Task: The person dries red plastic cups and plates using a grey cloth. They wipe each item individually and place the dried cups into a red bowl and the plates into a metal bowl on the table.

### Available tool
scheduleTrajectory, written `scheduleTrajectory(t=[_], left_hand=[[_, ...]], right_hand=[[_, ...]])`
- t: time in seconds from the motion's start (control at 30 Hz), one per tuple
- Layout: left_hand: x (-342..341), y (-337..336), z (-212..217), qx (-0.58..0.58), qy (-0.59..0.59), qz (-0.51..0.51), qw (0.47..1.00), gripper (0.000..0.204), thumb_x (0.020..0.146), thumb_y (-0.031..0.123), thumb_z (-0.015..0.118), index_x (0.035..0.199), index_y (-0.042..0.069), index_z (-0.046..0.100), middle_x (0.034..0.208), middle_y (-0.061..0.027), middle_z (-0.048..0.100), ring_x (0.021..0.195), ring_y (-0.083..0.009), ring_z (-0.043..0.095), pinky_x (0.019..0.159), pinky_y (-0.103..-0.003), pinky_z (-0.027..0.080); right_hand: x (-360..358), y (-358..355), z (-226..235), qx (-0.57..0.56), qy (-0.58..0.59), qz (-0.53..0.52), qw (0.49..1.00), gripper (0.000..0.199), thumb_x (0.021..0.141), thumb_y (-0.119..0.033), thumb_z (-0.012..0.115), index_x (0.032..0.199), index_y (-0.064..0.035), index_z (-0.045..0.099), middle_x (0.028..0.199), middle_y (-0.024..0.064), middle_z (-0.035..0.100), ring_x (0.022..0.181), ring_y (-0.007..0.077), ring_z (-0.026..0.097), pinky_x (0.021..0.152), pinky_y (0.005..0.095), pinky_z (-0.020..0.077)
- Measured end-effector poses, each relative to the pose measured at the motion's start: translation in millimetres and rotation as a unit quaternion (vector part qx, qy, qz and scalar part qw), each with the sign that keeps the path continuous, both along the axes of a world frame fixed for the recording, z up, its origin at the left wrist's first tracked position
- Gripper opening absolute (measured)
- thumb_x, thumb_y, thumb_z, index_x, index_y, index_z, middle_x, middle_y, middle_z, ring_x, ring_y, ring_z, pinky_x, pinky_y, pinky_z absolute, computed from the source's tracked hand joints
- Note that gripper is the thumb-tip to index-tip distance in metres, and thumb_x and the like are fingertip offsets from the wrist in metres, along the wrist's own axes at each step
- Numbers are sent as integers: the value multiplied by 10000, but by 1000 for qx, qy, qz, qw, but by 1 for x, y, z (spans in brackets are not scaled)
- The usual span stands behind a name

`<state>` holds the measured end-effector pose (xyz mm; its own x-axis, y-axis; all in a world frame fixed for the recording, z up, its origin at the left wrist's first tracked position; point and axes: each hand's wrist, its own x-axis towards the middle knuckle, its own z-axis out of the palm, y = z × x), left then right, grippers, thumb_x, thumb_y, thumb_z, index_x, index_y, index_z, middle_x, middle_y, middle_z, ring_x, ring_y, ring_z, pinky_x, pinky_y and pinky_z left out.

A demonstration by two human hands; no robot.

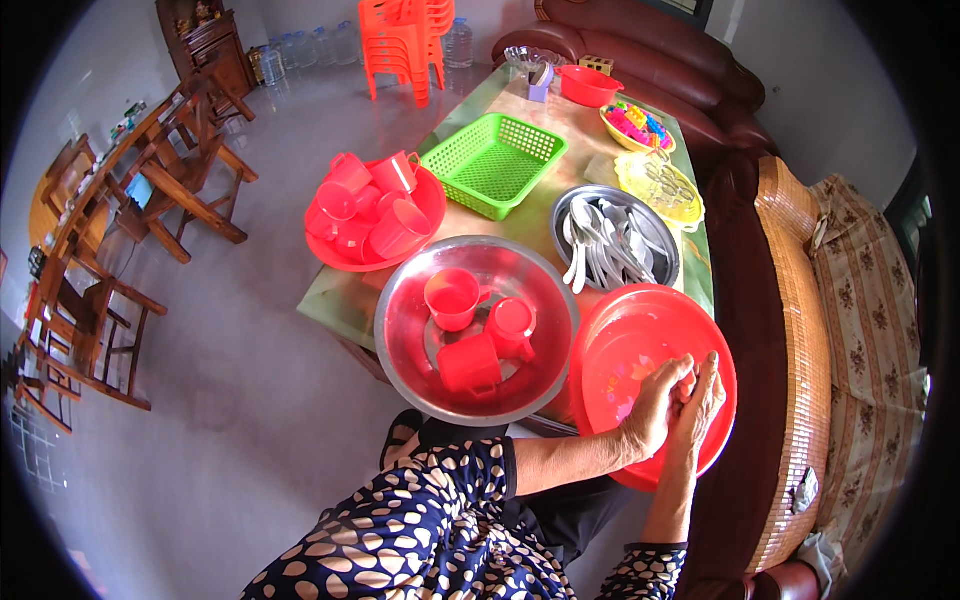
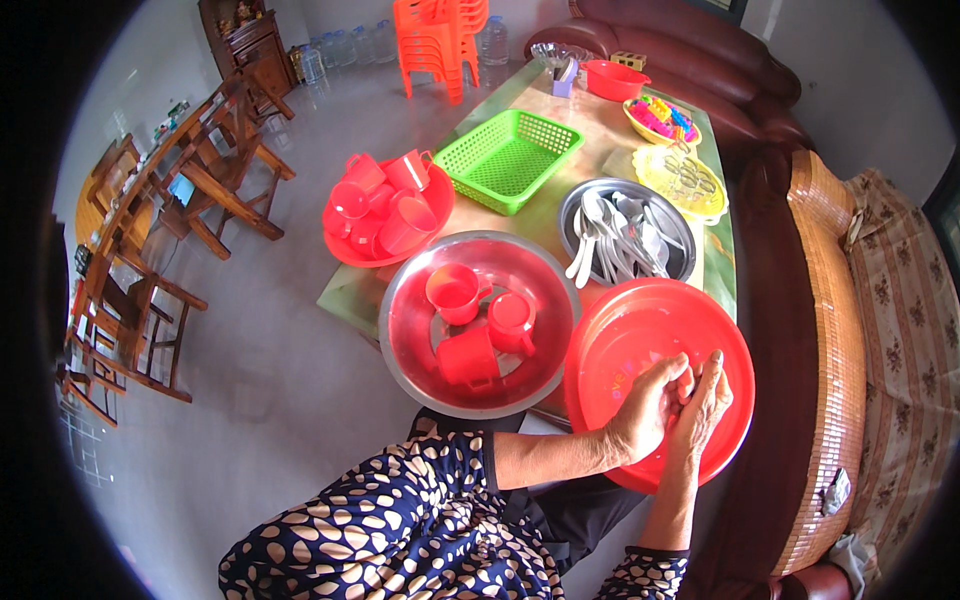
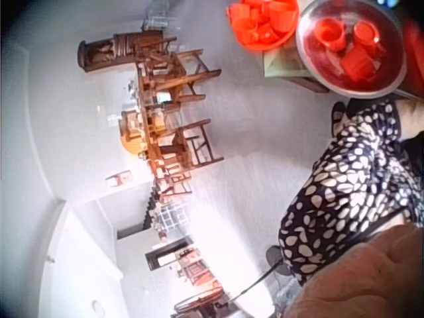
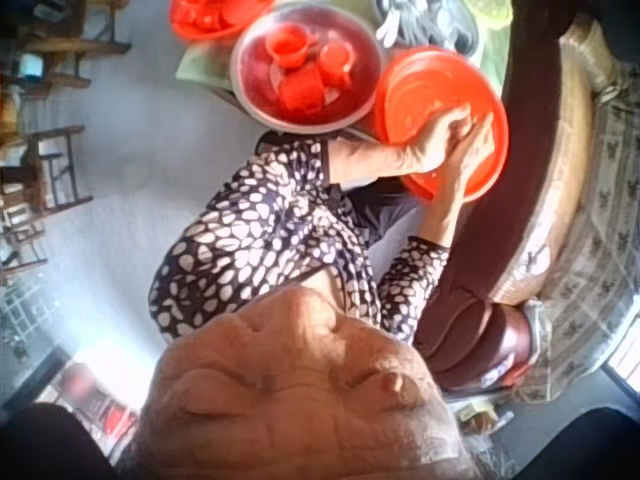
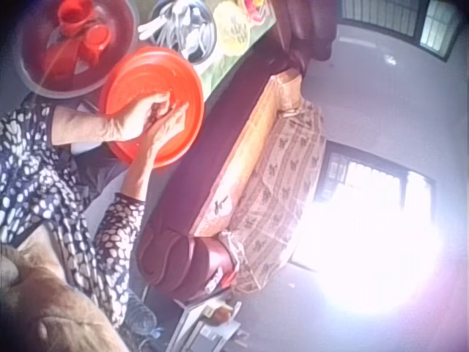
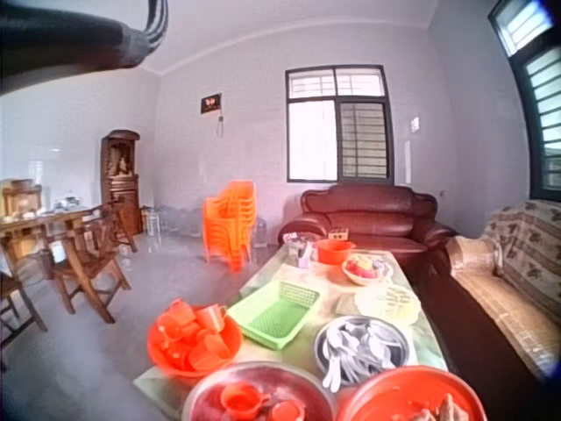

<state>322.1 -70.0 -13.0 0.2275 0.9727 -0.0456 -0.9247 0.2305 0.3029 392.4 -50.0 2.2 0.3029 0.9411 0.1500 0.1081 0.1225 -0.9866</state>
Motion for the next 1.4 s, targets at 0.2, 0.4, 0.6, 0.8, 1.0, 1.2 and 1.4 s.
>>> scheduleTrajectory(t=[0.2, 0.4, 0.6, 0.8, 1.0, 1.2, 1.4], left_hand=[[3, 0, -5, 5, -38, 61, 997, 251, 938, 292, 541, 761, 128, 471, 727, 20, 433, 719, -95, 411, 728, -252, 365], [-4, -5, -5, -29, -26, 60, 997, 249, 950, 287, 521, 771, 140, 431, 730, 33, 373, 712, -99, 364, 720, -246, 336], [-15, -8, -4, -35, -1, 51, 998, 274, 950, 301, 508, 738, 156, 413, 727, 39, 375, 695, -87, 353, 694, -242, 332], [-20, -7, 0, -41, 34, 58, 997, 266, 940, 278, 512, 714, 169, 424, 687, 49, 373, 664, -83, 345, 658, -243, 327], [-44, -10, 1, -52, 151, -70, 985, 191, 896, 386, 588, 880, 196, 584, 763, 57, 559, 706, -70, 518, 668, -237, 386], [-86, 8, 21, -12, 307, 47, 950, 308, 819, 375, 644, 1054, 195, 561, 920, 27, 551, 868, -142, 543, 728, -363, 461], [-68, 13, 10, -47, 354, 35, 933, 316, 868, 365, 589, 1109, 161, 568, 1023, -27, 554, 976, -191, 553, 746, -465, 513]], right_hand=[[-11, 10, -9, 25, -29, -10, 999, 430, 979, -273, 500, 605, -70, 443, 531, -29, 400, 505, 55, 324, 462, 283, 257], [2, 12, -26, -25, -93, 54, 994, 392, 978, -242, 456, 670, -4, 504, 545, 31, 462, 528, 92, 393, 491, 325, 324], [-8, 7, -18, -48, -114, 84, 989, 392, 978, -246, 448, 701, 12, 551, 556, 56, 524, 517, 106, 473, 491, 323, 387], [-10, 6, -25, -29, -96, 97, 990, 412, 989, -255, 429, 683, -8, 551, 527, 50, 528, 457, 101, 470, 437, 301, 367], [5, -1, -18, -93, -107, 131, 981, 342, 964, -291, 497, 766, -18, 561, 562, 25, 515, 514, 99, 503, 466, 280, 396], [24, 2, 32, 25, 100, 222, 969, 419, 907, -166, 624, 1263, -21, 458, 841, 34, 543, 683, 103, 557, 569, 250, 480], [13, 7, -18, 85, -307, 50, 946, 263, 847, -197, 579, 1080, -93, 513, 896, 195, 619, 839, 412, 605, 692, 515, 489]])
